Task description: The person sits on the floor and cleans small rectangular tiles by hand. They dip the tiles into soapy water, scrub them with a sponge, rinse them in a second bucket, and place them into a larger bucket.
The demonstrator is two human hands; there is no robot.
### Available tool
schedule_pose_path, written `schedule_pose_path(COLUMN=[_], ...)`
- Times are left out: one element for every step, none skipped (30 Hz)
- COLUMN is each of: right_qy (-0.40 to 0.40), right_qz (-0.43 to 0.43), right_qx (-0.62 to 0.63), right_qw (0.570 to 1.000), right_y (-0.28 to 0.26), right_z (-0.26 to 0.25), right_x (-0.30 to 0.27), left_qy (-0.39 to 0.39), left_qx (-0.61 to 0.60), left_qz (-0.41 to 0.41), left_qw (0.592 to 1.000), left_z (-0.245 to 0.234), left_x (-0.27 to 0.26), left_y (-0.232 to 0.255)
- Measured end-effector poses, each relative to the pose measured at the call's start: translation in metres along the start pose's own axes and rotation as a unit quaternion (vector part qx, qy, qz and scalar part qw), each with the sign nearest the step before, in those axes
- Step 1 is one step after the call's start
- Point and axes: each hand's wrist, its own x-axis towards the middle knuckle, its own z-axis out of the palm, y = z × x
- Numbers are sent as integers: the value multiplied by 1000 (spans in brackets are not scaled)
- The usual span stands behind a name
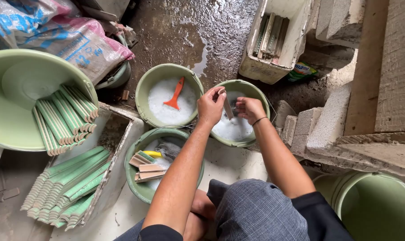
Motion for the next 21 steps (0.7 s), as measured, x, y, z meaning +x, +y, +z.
schedule_pose_path(right_qy=[0, 21, 41, 41, 85, 129, 128, 109, 92, 92, 12, -68, -67, -117, -165, -163, -183, -202, -200, -196, -192], right_qz=[0, 15, 30, 30, 33, 35, 34, 50, 68, 68, 71, 73, 75, 48, 18, 18, -23, -64, -66, -98, -131], right_qx=[0, 15, 29, 29, -12, -52, -52, -11, 31, 33, 112, 190, 190, 180, 170, 172, 160, 147, 147, 103, 57], right_qw=[1000, 1000, 998, 998, 996, 990, 990, 993, 993, 993, 991, 977, 977, 976, 971, 971, 970, 966, 966, 970, 971], right_y=[26, 52, 78, 92, 106, 118, 110, 79, 30, 16, 1, -14, -34, -54, -75, -90, -107, -124, -129, -135, -141], right_z=[-1, -2, -4, -8, -12, -16, -28, -10, 23, 19, 15, 12, 9, 6, 3, 8, 12, 18, 20, 23, 27], right_x=[38, 75, 113, 130, 148, 165, 110, 70, 34, 22, 12, 1, -22, -45, -68, -96, -124, -152, -167, -182, -197], left_qy=[0, -2, -3, -2, -1, 0, 1, -1, -4, -6, -17, -29, -30, -53, -78, -80, -101, -122, -123, -138, -151], left_qx=[0, -5, -9, -9, -16, -22, -22, -33, -44, -44, -52, -59, -59, -57, -55, -55, -47, -39, -40, -13, 14], left_qz=[0, 3, 6, 5, 12, 20, 21, 23, 25, 25, 19, 12, 10, 8, 8, 8, 7, 7, 8, -2, -12], left_qw=[1000, 1000, 1000, 1000, 1000, 1000, 1000, 999, 999, 999, 998, 998, 998, 997, 995, 995, 994, 992, 992, 990, 988], left_z=[0, -1, -1, -1, -1, -2, -2, -2, -1, -1, -2, -3, -5, -6, -6, -4, 0, 3, 6, 8, 9], left_x=[0, 0, 0, 0, 0, 1, 1, 1, 0, -1, -1, 0, -2, -3, -2, -3, -3, -2, -3, -4, -4], left_y=[1, 2, 3, 2, 1, 0, -1, -3, -5, -9, -11, -14, -15, -15, -14, -17, -20, -22, -20, -17, -15])
